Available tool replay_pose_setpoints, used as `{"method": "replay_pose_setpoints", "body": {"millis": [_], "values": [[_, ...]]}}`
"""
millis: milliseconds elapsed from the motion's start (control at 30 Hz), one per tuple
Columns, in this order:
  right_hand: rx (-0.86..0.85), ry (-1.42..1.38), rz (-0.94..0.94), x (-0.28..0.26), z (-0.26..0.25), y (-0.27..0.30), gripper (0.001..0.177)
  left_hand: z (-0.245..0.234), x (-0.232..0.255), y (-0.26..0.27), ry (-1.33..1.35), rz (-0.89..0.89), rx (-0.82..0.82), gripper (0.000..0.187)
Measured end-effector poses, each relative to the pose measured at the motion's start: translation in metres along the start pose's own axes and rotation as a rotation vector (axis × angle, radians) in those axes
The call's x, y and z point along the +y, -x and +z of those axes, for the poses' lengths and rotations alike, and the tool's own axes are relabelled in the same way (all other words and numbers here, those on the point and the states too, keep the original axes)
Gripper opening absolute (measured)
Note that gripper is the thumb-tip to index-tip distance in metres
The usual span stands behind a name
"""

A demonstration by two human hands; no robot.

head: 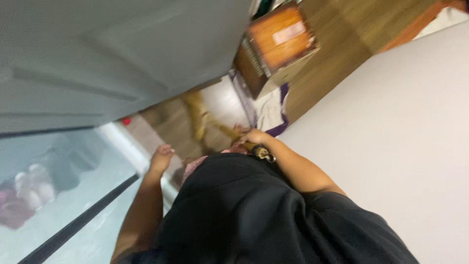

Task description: The person kneels on the floor and organizes scattered toys, including a toy kitchen, doll, and brush, by placing them into a drawer. They then use a broom to sweep the floor area around the toys and a small wooden box.

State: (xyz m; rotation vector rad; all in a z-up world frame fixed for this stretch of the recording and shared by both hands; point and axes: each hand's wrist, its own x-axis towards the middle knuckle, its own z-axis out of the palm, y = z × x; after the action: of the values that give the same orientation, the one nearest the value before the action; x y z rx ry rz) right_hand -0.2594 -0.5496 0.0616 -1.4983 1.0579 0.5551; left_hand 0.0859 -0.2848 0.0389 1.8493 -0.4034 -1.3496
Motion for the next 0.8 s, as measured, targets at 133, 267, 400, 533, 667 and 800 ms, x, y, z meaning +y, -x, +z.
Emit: {"method": "replay_pose_setpoints", "body": {"millis": [133, 267, 400, 533, 667, 800], "values": [[-0.284, -0.479, 0.119, -0.011, -0.043, -0.01, 0.057, 0.039, 0.036, -0.046, -0.108, 0.058, 0.0, 0.035], [-0.296, -0.283, 0.079, -0.016, -0.066, -0.01, 0.05, 0.084, 0.059, -0.074, -0.061, -0.004, -0.099, 0.039], [-0.235, 0.056, -0.255, -0.019, -0.085, -0.041, 0.046, 0.133, 0.092, -0.109, -0.08, 0.228, -0.272, 0.041], [-0.052, -0.316, 0.113, 0.001, -0.087, -0.053, 0.057, 0.178, 0.149, -0.155, 0.061, 0.295, -0.431, 0.038], [0.067, -0.452, 0.092, 0.019, -0.093, -0.061, 0.067, 0.213, 0.237, -0.176, -0.151, 0.42, -0.37, 0.054], [0.103, -0.707, 0.031, 0.034, -0.097, -0.066, 0.068, 0.228, 0.312, -0.156, -0.198, 0.57, -0.408, 0.091]]}}
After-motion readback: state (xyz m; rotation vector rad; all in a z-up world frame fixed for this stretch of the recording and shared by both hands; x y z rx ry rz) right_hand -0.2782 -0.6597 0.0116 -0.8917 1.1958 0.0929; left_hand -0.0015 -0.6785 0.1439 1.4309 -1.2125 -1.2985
